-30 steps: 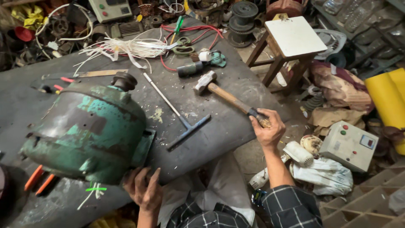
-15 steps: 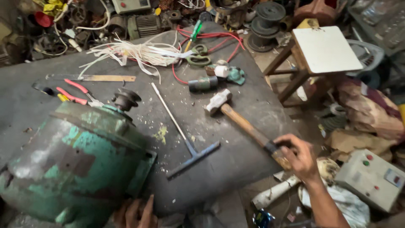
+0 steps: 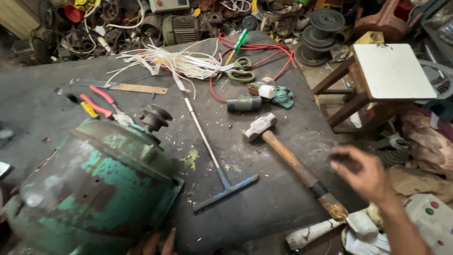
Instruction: The person uses pliers and a hammer to loosen and remove a bolt from the side of a green electric motor. They then use scissors to trim the insulation from several wires protruding from the motor's terminal box and separate the strands by hand.
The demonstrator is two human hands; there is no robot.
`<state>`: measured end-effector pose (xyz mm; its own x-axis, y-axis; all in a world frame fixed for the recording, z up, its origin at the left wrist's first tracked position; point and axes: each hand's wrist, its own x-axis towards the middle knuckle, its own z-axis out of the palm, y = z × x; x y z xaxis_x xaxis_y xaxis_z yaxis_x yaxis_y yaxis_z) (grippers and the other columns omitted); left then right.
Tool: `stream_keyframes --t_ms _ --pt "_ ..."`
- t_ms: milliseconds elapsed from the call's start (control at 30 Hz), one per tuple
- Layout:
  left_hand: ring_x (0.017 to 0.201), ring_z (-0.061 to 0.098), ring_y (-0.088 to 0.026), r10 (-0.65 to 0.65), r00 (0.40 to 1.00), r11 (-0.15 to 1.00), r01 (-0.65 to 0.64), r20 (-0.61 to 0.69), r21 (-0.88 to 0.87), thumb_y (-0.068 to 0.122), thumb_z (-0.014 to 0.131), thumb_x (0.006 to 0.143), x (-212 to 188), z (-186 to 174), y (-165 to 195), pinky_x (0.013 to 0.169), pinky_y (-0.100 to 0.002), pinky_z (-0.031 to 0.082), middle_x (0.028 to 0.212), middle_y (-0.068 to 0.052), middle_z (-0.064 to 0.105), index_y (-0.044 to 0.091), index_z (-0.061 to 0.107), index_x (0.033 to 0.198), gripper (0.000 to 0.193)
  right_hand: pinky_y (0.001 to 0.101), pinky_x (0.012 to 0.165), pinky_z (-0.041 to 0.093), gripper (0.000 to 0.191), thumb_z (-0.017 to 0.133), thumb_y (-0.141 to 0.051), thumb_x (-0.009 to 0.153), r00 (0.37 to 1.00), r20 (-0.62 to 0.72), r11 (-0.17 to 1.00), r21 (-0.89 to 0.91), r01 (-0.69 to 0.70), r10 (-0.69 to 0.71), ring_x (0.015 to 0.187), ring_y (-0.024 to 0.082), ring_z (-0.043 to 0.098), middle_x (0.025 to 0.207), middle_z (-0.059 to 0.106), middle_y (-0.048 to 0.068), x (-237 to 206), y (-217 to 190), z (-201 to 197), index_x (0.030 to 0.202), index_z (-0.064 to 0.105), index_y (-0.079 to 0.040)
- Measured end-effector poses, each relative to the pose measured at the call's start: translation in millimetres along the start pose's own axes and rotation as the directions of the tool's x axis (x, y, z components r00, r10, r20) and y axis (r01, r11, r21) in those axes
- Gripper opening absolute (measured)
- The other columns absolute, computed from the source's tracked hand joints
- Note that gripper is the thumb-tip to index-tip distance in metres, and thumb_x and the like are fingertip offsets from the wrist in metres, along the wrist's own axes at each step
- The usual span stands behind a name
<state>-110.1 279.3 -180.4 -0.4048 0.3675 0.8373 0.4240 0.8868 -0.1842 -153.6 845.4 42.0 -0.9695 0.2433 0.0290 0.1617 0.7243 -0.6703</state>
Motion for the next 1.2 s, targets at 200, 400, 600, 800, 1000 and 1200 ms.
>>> stream_keyframes --t_ms 200,400,600,800,1000,1200 --pt "0.086 0.062 -0.032 -0.149 0.981 0.979 0.128 -0.124 -0.161 0.033 0.042 0.083 48.3 -12.1 8.9 0.088 -0.058 0.046 0.091 -0.009 0.064 0.026 0.079 0.1 0.042 0.0403 0.088 0.054 0.033 0.076 -0.028 0.09 0.766 0.027 0.716 -0.337 0.611 -0.642 0.1 0.032 0.069 0.107 0.072 0.013 130.3 -89.0 14.9 0.117 0.07 -0.008" --pt "0.091 0.063 -0.031 -0.212 0.967 0.945 0.166 -0.14 -0.283 0.021 0.056 0.079 94.3 -44.7 14.1 0.09 -0.055 0.047 0.095 -0.009 0.065 0.018 0.079 0.096 0.029 0.0482 0.098 0.051 0.05 0.077 -0.039 0.087 0.701 0.241 0.558 -0.457 0.692 -0.672 0.114 0.038 0.062 0.119 0.066 0.014 262.2 -156.5 118.9 0.129 0.066 -0.015" --pt "0.102 0.064 -0.032 -0.253 0.966 0.926 0.225 -0.055 -0.302 0.01 0.067 0.076 114.3 -86.9 15.4 0.088 -0.05 0.043 0.103 -0.01 0.069 0.015 0.078 0.102 0.029 0.054 0.102 0.048 0.089 0.083 -0.033 0.067 0.874 0.39 0.732 -0.497 0.465 -0.29 0.123 0.048 0.054 0.147 0.048 0.02 300.6 -169.8 184.2 0.149 0.048 -0.026" --pt "0.102 0.065 -0.032 -0.264 0.965 0.886 0.245 0.007 -0.393 -0.001 0.066 0.077 115.1 -107.5 5.8 0.092 -0.047 0.052 0.113 -0.012 0.068 0.013 0.076 0.111 0.039 0.0627 0.097 0.046 0.071 0.077 -0.049 0.075 0.87 0.319 0.484 -0.734 0.477 -0.375 0.119 0.042 0.059 0.134 0.058 0.019 255.5 -200.5 169.1 0.138 0.059 -0.022" --pt "0.094 0.065 -0.03 -0.327 0.938 0.787 0.337 0.114 -0.517 -0.009 0.063 0.079 114.3 -143.4 2.6 0.085 -0.04 0.056 0.115 -0.015 0.064 0.008 0.077 0.121 0.048 0.0512 0.09 0.054 0.044 0.067 -0.046 0.086 0.825 0.107 0.606 -0.628 0.488 -0.555 0.105 0.039 0.068 0.111 0.072 0.02 179.5 -226.8 124.0 0.115 0.074 -0.015" --pt "0.101 0.067 -0.031 -0.364 0.929 0.8 0.278 -0.062 -0.532 -0.006 0.067 0.082 132.0 -189.6 -1.7 0.088 -0.041 0.055 0.106 -0.008 0.069 0.006 0.073 0.116 0.037 0.0442 0.092 0.055 0.035 0.059 -0.023 0.101 0.904 -0.123 0.898 -0.231 0.375 -0.409 0.103 0.038 0.071 0.115 0.074 0.025 107.5 -203.5 83.9 0.132 0.074 -0.015"
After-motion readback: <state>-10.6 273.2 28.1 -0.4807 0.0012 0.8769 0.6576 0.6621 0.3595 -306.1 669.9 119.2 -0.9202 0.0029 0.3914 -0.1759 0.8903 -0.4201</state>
